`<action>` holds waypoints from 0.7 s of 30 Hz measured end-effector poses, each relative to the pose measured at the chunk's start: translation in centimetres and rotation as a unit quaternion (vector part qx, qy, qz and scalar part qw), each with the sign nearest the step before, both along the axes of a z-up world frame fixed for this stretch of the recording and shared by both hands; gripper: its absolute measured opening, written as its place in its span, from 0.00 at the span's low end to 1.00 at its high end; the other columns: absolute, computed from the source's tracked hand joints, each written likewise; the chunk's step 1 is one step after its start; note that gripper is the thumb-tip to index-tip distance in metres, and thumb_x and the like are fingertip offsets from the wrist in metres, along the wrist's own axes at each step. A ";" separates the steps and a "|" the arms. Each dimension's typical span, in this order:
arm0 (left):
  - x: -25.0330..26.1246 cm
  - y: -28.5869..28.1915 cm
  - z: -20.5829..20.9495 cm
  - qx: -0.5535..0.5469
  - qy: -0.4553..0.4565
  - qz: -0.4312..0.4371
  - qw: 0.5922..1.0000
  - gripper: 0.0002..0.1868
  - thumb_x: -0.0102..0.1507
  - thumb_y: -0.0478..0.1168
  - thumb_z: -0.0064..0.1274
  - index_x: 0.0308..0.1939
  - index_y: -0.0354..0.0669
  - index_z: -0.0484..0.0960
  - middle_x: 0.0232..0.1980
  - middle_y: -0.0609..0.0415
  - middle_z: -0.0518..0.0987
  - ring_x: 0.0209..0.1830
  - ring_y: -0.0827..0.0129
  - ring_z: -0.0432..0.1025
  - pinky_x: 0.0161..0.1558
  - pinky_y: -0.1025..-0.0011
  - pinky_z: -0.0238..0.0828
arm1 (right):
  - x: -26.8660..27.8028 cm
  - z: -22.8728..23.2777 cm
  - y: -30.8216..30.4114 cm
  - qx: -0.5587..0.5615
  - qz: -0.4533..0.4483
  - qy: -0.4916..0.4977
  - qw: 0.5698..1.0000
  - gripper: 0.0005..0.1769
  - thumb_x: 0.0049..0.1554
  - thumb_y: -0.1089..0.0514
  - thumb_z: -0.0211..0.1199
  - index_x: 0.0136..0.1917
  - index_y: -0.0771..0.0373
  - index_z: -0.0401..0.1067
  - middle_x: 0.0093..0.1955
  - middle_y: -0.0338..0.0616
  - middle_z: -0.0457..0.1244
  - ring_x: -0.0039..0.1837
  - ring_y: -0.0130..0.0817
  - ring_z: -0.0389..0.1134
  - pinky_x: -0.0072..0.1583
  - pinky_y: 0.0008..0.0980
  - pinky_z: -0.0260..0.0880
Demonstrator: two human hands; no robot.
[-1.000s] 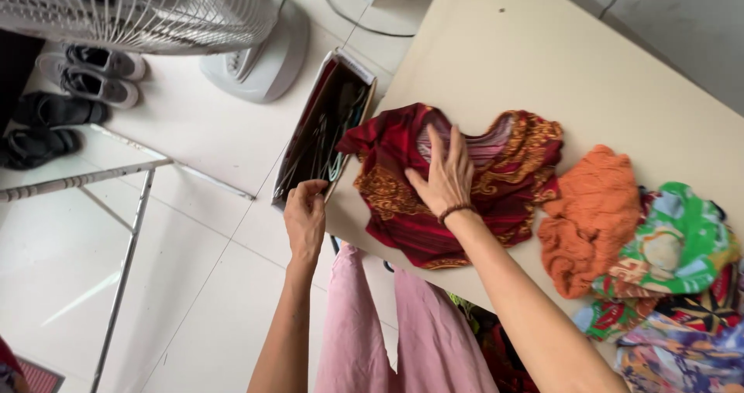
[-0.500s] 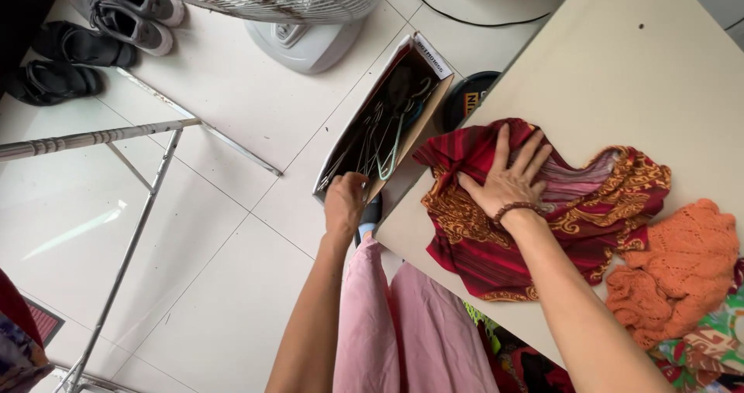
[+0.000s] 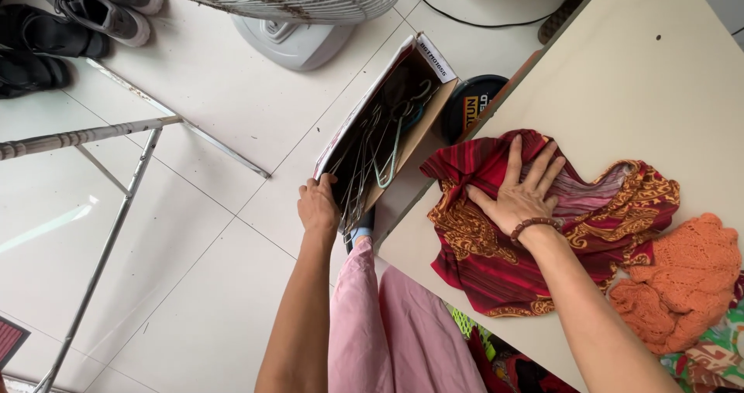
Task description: The person is hanging various pieces of clothing onto wire hangers and placing them on a drying rack.
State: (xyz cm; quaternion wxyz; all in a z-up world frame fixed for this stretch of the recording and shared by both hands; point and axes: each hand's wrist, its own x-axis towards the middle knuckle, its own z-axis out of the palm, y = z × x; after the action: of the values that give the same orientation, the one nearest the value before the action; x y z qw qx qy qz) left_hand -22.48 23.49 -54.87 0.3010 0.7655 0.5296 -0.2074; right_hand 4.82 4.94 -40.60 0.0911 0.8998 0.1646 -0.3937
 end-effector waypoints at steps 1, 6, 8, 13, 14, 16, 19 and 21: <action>-0.3 0.2 -0.3 0.002 0.000 0.000 1.000 0.21 0.63 0.29 0.47 0.56 0.56 0.80 0.56 0.49 0.77 0.56 0.52 0.69 0.53 0.56 0.68 | 0.0 -0.1 0.1 0.002 0.000 0.000 1.000 0.73 0.47 0.21 0.61 0.83 0.40 0.13 0.82 0.60 0.05 0.82 0.65 0.06 0.71 0.84 0.40; -0.5 0.7 0.6 -0.025 -0.051 0.012 0.998 0.14 0.68 0.32 0.42 0.53 0.51 0.80 0.46 0.47 0.83 0.48 0.53 0.76 0.48 0.57 0.73 | 0.1 0.2 0.1 -0.012 -0.002 -0.001 1.000 0.73 0.47 0.20 0.60 0.83 0.38 0.13 0.82 0.59 0.04 0.83 0.63 0.05 0.71 0.84 0.40; 0.0 1.1 1.0 -0.014 -0.065 0.011 0.998 0.15 0.68 0.31 0.42 0.54 0.48 0.79 0.44 0.44 0.82 0.46 0.50 0.76 0.47 0.56 0.73 | 0.1 0.2 0.0 -0.014 0.001 0.000 1.000 0.73 0.47 0.20 0.59 0.83 0.39 0.13 0.82 0.59 0.05 0.83 0.63 0.06 0.71 0.84 0.40; 0.1 1.5 -0.4 0.078 -0.161 -0.024 0.984 0.12 0.60 0.33 0.50 0.48 0.41 0.80 0.43 0.41 0.82 0.43 0.47 0.76 0.43 0.54 0.73 | 0.1 0.1 0.1 -0.007 0.001 -0.004 1.000 0.73 0.47 0.19 0.59 0.83 0.40 0.12 0.82 0.60 0.05 0.82 0.65 0.06 0.70 0.85 0.41; 0.7 1.7 0.9 0.068 -0.158 -0.031 0.985 0.10 0.61 0.38 0.53 0.46 0.42 0.80 0.41 0.42 0.82 0.42 0.47 0.76 0.43 0.54 0.71 | 0.1 0.0 0.0 -0.011 0.003 -0.003 1.000 0.73 0.47 0.19 0.59 0.83 0.39 0.13 0.82 0.59 0.05 0.82 0.64 0.06 0.70 0.84 0.41; 2.0 1.9 3.9 0.058 -0.156 -0.041 0.985 0.10 0.63 0.42 0.56 0.44 0.42 0.80 0.40 0.42 0.82 0.40 0.48 0.76 0.42 0.53 0.69 | 0.0 -0.2 -0.1 -0.013 0.003 -0.003 1.000 0.73 0.47 0.19 0.59 0.83 0.38 0.13 0.82 0.58 0.05 0.83 0.63 0.06 0.71 0.84 0.41; 3.6 1.7 8.1 0.091 -0.186 -0.020 0.978 0.06 0.65 0.40 0.53 0.40 0.41 0.77 0.34 0.47 0.82 0.36 0.51 0.75 0.41 0.54 0.62 | 0.1 -0.5 -0.1 -0.005 0.007 -0.008 1.000 0.73 0.47 0.18 0.59 0.83 0.39 0.13 0.82 0.59 0.05 0.82 0.64 0.06 0.71 0.84 0.40; 3.9 1.3 10.0 0.117 -0.204 0.000 0.972 0.06 0.67 0.39 0.50 0.37 0.41 0.75 0.30 0.49 0.80 0.34 0.55 0.74 0.41 0.56 0.59 | 0.0 -0.5 -0.2 -0.013 0.019 -0.007 1.000 0.72 0.47 0.18 0.59 0.84 0.40 0.14 0.81 0.60 0.05 0.82 0.65 0.05 0.70 0.85 0.40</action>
State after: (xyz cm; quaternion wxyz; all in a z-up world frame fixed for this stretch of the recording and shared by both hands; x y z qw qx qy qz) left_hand -18.56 24.78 -44.92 0.3113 0.8213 0.4778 0.0169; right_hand 4.87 4.73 -41.11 0.1115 0.8977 0.1763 -0.3881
